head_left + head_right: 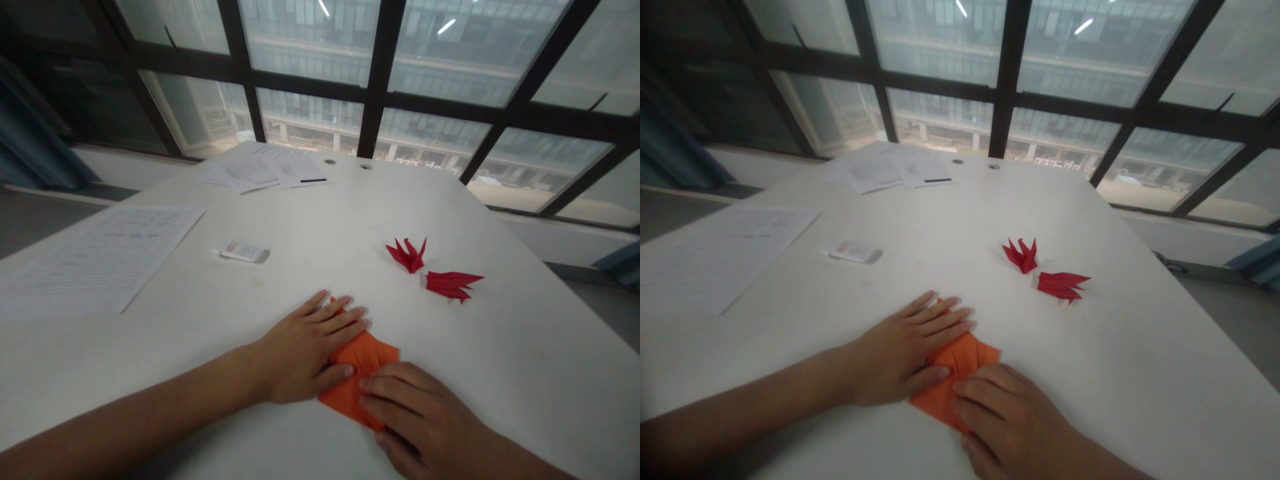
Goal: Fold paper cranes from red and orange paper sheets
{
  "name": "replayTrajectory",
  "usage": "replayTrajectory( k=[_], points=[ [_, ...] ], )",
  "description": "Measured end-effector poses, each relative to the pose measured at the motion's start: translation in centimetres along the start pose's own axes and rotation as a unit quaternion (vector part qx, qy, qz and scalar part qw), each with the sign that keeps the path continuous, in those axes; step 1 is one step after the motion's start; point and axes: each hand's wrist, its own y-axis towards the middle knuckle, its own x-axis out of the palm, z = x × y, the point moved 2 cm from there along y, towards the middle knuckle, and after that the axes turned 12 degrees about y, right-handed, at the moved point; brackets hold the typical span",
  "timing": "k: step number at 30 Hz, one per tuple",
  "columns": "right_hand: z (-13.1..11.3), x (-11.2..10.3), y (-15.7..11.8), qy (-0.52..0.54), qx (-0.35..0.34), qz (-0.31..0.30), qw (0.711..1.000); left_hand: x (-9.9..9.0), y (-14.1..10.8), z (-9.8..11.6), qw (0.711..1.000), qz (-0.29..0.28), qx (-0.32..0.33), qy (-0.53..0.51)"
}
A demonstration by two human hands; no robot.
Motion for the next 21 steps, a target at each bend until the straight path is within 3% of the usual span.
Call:
replayTrajectory(
  k=[4,7,9,12,15,21],
  points=[
    [-0.2,-0.2,0.1,-0.003,-0.015,0.01,1.0,0.4,-0.1,-0.9,1.0,-0.005,-0.024,0.006],
    [0.0,-0.5,-0.1,-0.017,-0.023,0.052,0.998,0.4,-0.1,-1.2,1.0,0.007,-0.021,0.003],
    [0.6,-0.7,-0.4,-0.04,0.019,0.102,0.994,0.3,-0.1,-1.2,1.0,0.017,-0.022,-0.002],
    [2.1,-0.7,-1.0,-0.057,0.168,0.151,0.973,0.1,-0.2,-1.0,0.999,0.029,-0.031,-0.014],
    [2.9,-0.4,-1.0,-0.057,0.239,0.132,0.96,0.0,-0.3,-0.8,0.998,0.04,-0.039,-0.027],
    [2.5,-0.3,-0.2,-0.026,0.255,0.067,0.964,-0.3,-0.4,-0.3,0.996,0.068,-0.04,-0.033]
  ],
)
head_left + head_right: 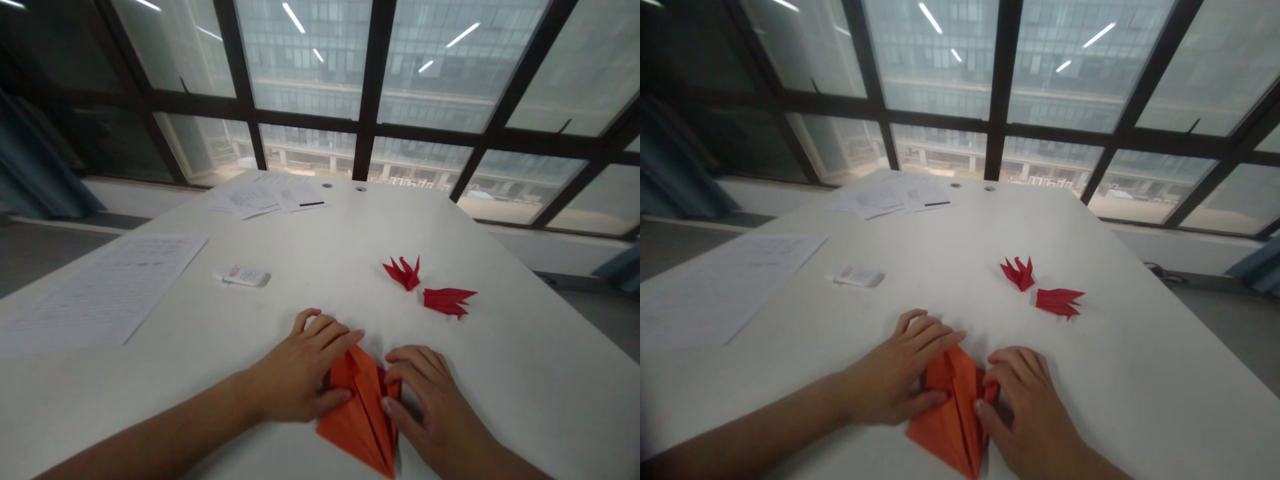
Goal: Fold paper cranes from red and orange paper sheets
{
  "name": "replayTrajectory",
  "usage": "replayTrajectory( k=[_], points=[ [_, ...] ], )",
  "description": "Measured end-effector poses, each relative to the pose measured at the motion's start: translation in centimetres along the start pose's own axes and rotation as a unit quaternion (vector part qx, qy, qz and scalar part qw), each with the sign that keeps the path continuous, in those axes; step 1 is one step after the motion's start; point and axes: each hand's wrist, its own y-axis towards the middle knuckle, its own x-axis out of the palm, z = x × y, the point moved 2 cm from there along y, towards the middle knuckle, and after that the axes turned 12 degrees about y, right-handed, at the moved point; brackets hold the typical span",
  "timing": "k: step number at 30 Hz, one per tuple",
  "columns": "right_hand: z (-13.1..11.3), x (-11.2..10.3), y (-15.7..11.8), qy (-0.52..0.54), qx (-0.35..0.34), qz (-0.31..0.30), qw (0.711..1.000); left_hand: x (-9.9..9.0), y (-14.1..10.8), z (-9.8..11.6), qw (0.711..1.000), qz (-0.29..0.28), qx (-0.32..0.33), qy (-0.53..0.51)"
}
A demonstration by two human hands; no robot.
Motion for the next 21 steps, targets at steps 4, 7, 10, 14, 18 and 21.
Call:
replayTrajectory(
  k=[4,7,10,14,18,21],
  points=[
    [-0.1,0.0,0.2,0.017,0.002,-0.02,1.0,0.1,0.1,0.1,0.999,0.043,0.018,0.008],
    [0.3,0.2,0.3,0.017,0.005,-0.026,1.0,0.2,0.2,0.1,0.997,0.07,0.025,0.016],
    [0.6,0.4,0.3,0.014,0.017,-0.022,1.0,0.2,0.1,0.2,0.993,0.107,0.038,0.036],
    [0.9,0.5,0.2,0.014,0.0,-0.011,1.0,0.1,0.0,0.4,0.987,0.145,0.046,0.058],
    [0.7,0.3,0.4,0.011,-0.049,-0.018,0.999,0.0,-0.2,0.6,0.978,0.186,0.052,0.073],
    [0.4,0.2,0.8,0.016,-0.073,-0.039,0.996,-0.1,-0.3,0.8,0.969,0.222,0.064,0.086]
  ],
)
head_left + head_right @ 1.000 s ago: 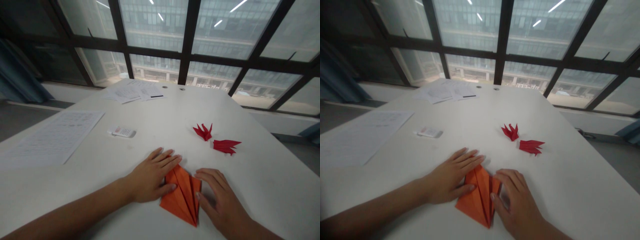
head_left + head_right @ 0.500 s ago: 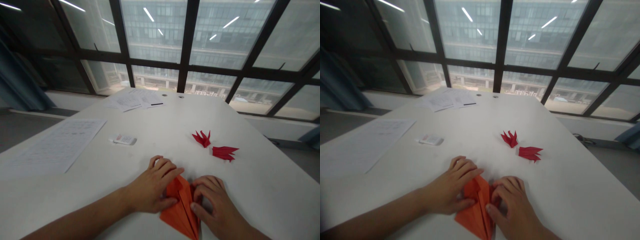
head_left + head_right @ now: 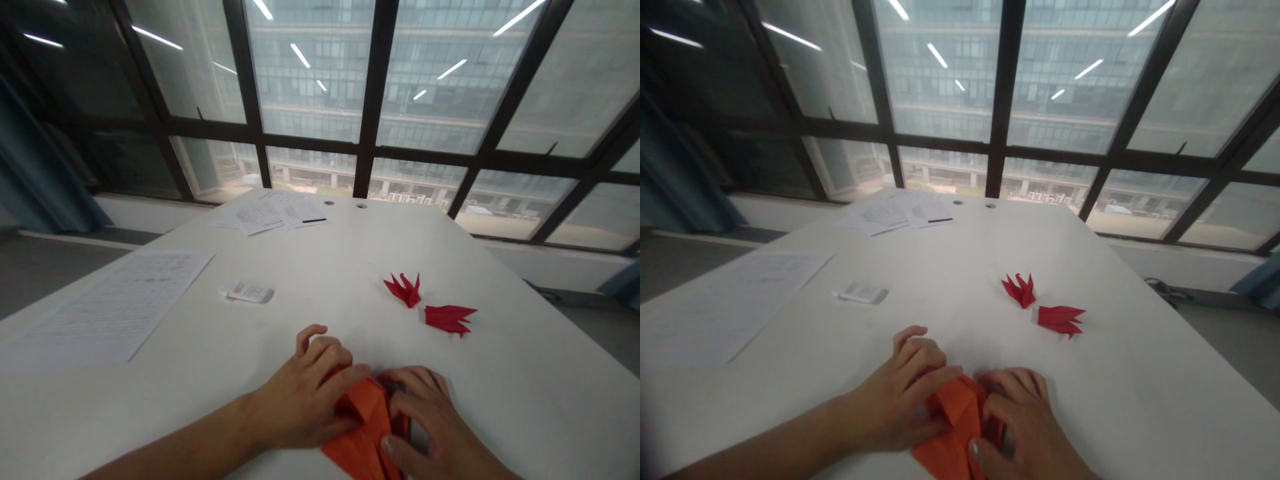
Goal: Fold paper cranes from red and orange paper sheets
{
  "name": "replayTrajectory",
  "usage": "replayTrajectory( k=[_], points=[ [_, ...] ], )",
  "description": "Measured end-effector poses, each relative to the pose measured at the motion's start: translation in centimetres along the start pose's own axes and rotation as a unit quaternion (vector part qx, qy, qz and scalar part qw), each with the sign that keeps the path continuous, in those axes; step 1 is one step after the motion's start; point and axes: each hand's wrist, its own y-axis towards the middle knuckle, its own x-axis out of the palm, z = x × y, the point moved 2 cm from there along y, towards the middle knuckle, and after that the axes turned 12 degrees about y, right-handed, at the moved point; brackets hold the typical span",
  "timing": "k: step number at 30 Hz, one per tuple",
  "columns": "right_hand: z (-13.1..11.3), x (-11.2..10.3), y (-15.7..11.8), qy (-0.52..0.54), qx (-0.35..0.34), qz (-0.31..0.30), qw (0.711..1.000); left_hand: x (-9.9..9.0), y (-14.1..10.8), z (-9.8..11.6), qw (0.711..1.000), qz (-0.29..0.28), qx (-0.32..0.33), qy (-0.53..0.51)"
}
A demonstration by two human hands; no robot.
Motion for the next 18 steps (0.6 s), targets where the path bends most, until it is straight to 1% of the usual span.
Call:
replayTrajectory(
  k=[3,6,8,11,15,16,18],
  points=[
    [0.1,0.1,0.3,0.023,0.017,0.004,1.0,-0.1,-0.1,0.1,1.0,0.004,0.0,0.006],
    [0.2,0.4,0.5,0.05,0.043,0.028,0.997,0.1,-0.3,0.1,1.0,0.002,0.0,0.019],
    [0.2,0.7,0.5,0.068,0.046,0.049,0.995,0.3,-0.3,0.1,0.999,0.011,-0.007,0.039],
    [0.2,0.8,0.6,0.104,0.044,0.086,0.99,0.6,-0.3,0.1,0.995,0.038,-0.039,0.081],
    [0.4,0.4,0.6,0.153,0.096,0.143,0.973,0.7,-0.5,0.0,0.984,0.078,-0.11,0.119],
    [0.4,0.3,0.6,0.156,0.107,0.152,0.97,0.7,-0.5,0.1,0.983,0.085,-0.122,0.108],
    [0.2,-0.2,0.6,0.14,0.102,0.171,0.97,0.6,-0.3,0.6,0.986,0.078,-0.146,0.03]
  ],
)
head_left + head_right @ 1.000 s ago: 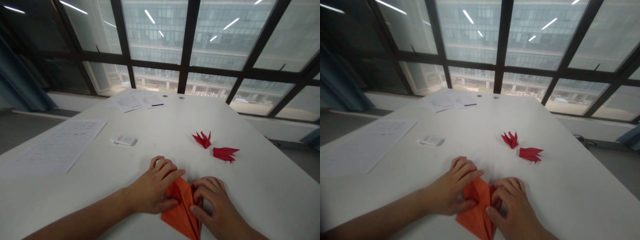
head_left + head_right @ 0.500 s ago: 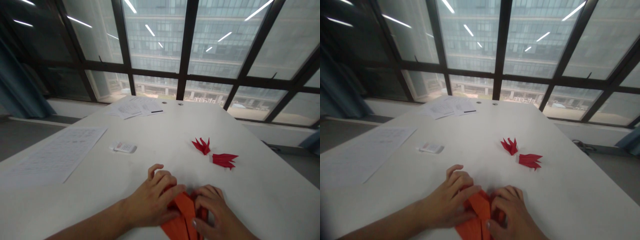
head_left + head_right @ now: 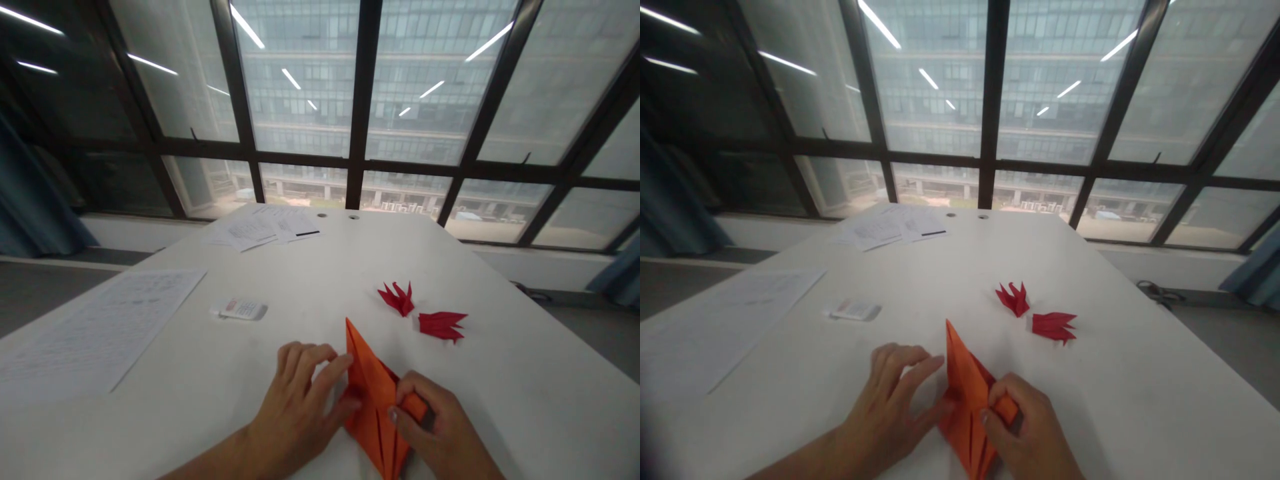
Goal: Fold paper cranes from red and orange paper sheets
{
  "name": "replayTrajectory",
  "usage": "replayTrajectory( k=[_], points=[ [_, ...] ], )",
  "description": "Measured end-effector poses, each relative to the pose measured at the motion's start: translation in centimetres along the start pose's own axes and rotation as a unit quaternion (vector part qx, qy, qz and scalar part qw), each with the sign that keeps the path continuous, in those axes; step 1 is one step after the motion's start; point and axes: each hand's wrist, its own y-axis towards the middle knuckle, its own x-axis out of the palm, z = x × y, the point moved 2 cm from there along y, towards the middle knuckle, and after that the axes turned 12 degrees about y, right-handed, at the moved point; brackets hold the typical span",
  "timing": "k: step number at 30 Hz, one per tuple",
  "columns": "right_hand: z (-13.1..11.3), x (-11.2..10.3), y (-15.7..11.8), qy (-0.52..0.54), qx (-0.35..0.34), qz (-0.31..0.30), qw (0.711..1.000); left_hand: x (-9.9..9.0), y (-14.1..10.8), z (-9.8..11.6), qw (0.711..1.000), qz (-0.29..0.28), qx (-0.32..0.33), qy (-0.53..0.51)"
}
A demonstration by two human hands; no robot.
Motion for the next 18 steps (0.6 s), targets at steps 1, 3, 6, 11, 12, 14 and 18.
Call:
replayTrajectory(
  k=[1,3,6,11,12,14,18],
  points=[
    [-0.3,-0.2,0.1,-0.016,-0.03,0.015,0.999,0.0,0.1,0.4,0.996,-0.028,-0.012,-0.08],
    [-1.3,-0.4,0.3,-0.062,-0.135,0.046,0.988,0.3,0.5,1.1,0.945,-0.143,-0.093,-0.279],
    [-3.0,-0.2,0.3,-0.15,-0.316,0.075,0.934,0.6,1.1,2.5,0.817,-0.216,-0.161,-0.511],
    [-3.7,0.3,-0.4,-0.285,-0.44,0.056,0.85,1.0,1.4,3.1,0.701,-0.194,-0.218,-0.651],
    [-3.5,0.4,-0.6,-0.296,-0.448,0.033,0.843,1.1,1.3,3.0,0.687,-0.197,-0.232,-0.66],
    [-3.2,0.3,-0.7,-0.308,-0.458,0.011,0.834,1.6,1.1,2.9,0.66,-0.211,-0.265,-0.671],
    [-3.3,0.2,-0.5,-0.344,-0.468,0.001,0.814,2.5,0.9,2.6,0.624,-0.224,-0.311,-0.682]
  ],
)
